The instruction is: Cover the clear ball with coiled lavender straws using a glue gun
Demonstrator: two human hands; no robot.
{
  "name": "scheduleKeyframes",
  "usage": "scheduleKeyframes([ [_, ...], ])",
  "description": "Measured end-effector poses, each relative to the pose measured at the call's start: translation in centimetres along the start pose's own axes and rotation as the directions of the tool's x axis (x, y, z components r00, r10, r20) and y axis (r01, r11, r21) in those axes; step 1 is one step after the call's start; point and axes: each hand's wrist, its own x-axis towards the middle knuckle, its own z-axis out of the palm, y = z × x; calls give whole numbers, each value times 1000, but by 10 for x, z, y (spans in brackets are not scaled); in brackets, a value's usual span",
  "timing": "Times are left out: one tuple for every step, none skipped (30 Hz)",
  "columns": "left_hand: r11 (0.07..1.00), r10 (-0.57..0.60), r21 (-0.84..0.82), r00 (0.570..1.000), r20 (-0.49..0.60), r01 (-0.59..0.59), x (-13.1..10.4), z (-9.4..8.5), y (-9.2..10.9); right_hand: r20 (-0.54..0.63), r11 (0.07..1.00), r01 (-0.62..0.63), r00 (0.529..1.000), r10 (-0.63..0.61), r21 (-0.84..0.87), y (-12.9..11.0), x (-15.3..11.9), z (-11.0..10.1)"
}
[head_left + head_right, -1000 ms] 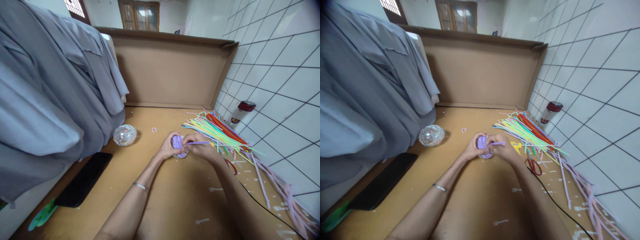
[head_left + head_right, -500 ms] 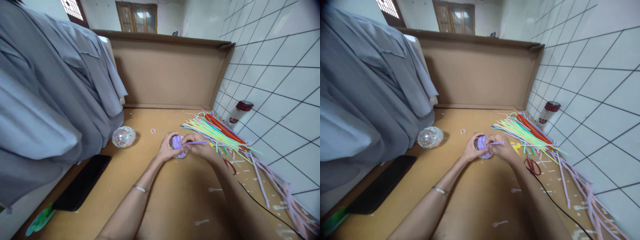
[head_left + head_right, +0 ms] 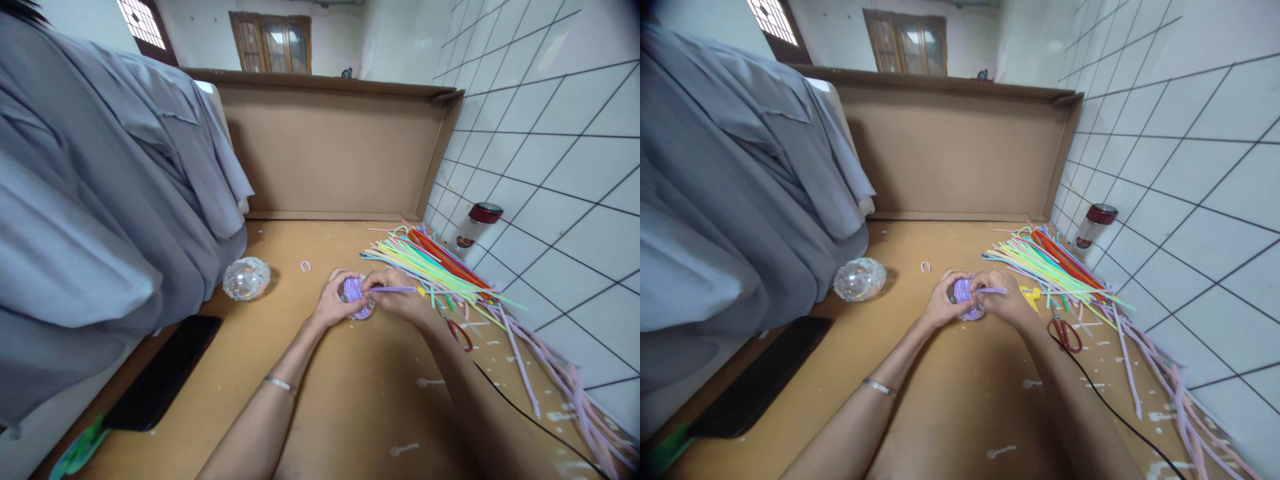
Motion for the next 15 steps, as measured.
scheduleKeyframes([
  [1000,8,17,1000,6,-8,0,0,0,-2,1000,-7,1000,7,0,0,0,0],
  [999,17,35,1000,14,-17,-1,0,0,-4,1000,-14,1000,14,-2,0,0,0],
  [998,22,56,1000,21,-23,-1,0,-1,-5,1000,-18,1000,18,-3,0,0,0],
  [996,23,80,999,33,-26,-2,0,-1,-5,1000,-24,1000,24,-5,0,0,0],
  [994,21,105,999,47,-26,-3,0,-1,-5,1000,-30,1000,30,-6,0,0,0],
  [991,18,130,998,60,-25,-3,0,-2,-5,999,-36,999,36,-6,0,0,0],
  [988,16,154,998,69,-26,-4,0,-2,-3,999,-40,999,40,-3,0,0,0],
  [984,18,175,997,72,-31,-5,1,-2,2,999,-43,999,43,2,0,0,0],
  [981,25,190,997,71,-38,-6,1,-2,8,999,-44,999,44,10,1,0,0],
  [979,34,201,997,68,-47,-7,2,-3,14,999,-42,999,42,18,1,0,0],
  [977,43,207,997,62,-55,-7,3,-3,14,999,-39,999,39,21,1,0,0],
  [976,50,210,997,58,-61,-8,3,-3,8,999,-38,999,37,19,1,0,0],
  [975,55,212,997,55,-66,-8,3,-3,1,999,-36,999,36,12,1,0,0],
  [974,61,213,997,53,-71,-8,4,-3,-4,999,-34,999,34,5,0,0,0],
  [974,68,214,996,48,-77,-8,4,-3,-5,1000,-31,1000,31,3,0,0,0],
])
